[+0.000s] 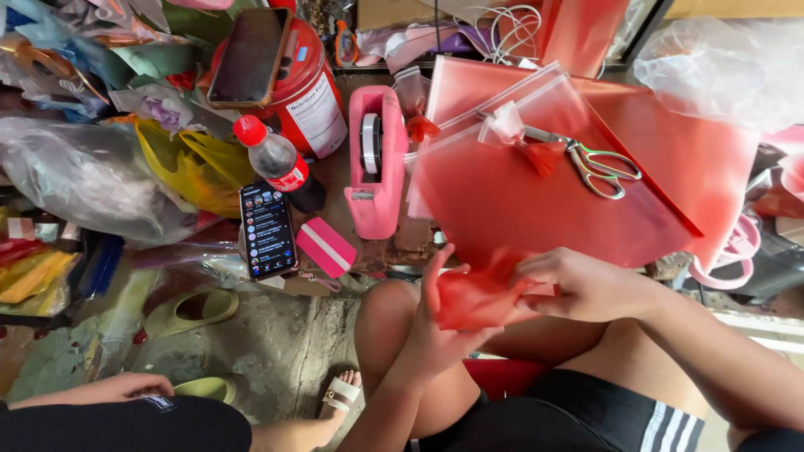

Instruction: Assembling a decorative bouquet by folding and attaching red and pink paper to a base

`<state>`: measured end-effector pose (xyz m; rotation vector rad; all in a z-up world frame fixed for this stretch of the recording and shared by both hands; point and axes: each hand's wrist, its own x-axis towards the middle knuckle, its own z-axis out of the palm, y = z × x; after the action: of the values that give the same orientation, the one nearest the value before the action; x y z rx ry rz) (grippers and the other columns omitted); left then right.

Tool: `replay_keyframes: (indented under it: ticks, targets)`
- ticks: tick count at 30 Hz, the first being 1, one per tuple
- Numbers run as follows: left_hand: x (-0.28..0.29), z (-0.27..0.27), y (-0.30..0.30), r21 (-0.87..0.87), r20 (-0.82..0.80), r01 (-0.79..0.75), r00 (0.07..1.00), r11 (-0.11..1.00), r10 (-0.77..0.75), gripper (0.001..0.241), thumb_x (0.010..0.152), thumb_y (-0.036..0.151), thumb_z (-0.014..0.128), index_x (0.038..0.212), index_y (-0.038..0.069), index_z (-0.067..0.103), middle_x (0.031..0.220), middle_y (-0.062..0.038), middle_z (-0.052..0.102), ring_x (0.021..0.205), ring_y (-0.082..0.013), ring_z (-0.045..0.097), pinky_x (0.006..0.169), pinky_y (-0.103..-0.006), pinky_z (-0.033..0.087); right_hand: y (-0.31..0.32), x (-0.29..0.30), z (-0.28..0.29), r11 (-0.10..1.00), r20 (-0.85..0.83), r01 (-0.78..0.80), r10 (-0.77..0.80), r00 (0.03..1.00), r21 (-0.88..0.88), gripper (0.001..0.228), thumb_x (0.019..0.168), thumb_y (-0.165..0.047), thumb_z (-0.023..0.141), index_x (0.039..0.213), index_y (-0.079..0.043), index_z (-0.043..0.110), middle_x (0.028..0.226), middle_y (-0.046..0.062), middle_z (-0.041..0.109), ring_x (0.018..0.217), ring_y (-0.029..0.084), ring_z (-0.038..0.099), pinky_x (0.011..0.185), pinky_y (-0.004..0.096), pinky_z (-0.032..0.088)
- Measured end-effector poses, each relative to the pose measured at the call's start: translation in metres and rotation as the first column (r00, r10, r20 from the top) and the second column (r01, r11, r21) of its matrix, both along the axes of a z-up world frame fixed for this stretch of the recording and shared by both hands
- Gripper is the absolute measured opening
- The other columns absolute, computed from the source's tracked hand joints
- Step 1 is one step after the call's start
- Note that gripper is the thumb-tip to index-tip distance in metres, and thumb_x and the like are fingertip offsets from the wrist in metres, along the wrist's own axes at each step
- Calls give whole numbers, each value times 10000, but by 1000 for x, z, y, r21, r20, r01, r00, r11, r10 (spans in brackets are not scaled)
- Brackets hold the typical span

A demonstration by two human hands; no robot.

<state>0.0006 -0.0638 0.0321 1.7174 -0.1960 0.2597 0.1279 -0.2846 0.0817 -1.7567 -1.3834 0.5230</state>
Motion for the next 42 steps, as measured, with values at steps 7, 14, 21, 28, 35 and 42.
replay_keyframes:
  ticks: [7, 14, 21, 28, 35, 42]
  targets:
    - [15, -59, -3, -43, 57, -216, 974, 975, 219, 229, 841, 266, 850, 988, 107, 779, 888, -61, 754, 807, -238, 737, 834, -353, 565, -28, 83, -20, 907, -99, 381, -369, 924, 177, 456, 809, -356, 819, 1143, -49, 761, 1020, 113, 749, 992, 225, 701, 877, 438, 559]
    - [11, -48, -2, -221, 72, -301, 943, 927, 324, 176, 854, 167, 840, 915, 33, 743, 777, -111, 693, 690, -190, 638, 724, -363, 556, 0, 181, -90, 624, 448, 774, -726, 522, 110, 408, 828, -385, 824, 1159, -155, 757, 1063, 127, 715, 965, 404, 675, 790, 535, 567]
    - [15, -72, 10, -309, 26, -289, 950, 906, 312, 198, 841, 155, 860, 920, 27, 731, 789, -109, 697, 706, -175, 647, 731, -354, 556, 37, 237, -80, 483, 163, 865, -872, 462, 136, 234, 879, -421, 792, 1083, -310, 765, 1021, -23, 714, 987, 253, 691, 840, 411, 572]
    - [9, -45, 5, -414, -167, -390, 921, 822, 353, 196, 846, 125, 853, 950, 28, 719, 804, -52, 694, 731, -131, 629, 772, -338, 557, 100, 260, -75, 583, -279, 749, -697, 660, 314, 322, 823, -140, 905, 1026, -48, 672, 922, 95, 613, 815, 177, 636, 631, 282, 570]
    - [4, -40, 12, -480, -256, -390, 919, 786, 299, 377, 835, 185, 790, 1159, 7, 714, 1117, -104, 759, 1063, -195, 696, 950, -321, 573, 61, 120, -24, 780, -89, 542, -544, 834, 312, 348, 989, -356, 673, 1083, -20, 665, 1077, 112, 653, 972, 229, 641, 877, 350, 512]
    - [5, -47, 3, -379, -336, -259, 933, 889, 128, 298, 813, 190, 821, 1072, 72, 731, 988, -37, 773, 922, -129, 697, 822, -288, 583, 23, -4, -54, 945, -449, 301, -326, 832, -128, 158, 872, -102, 825, 925, -59, 681, 739, -35, 548, 700, 67, 475, 569, 244, 374]
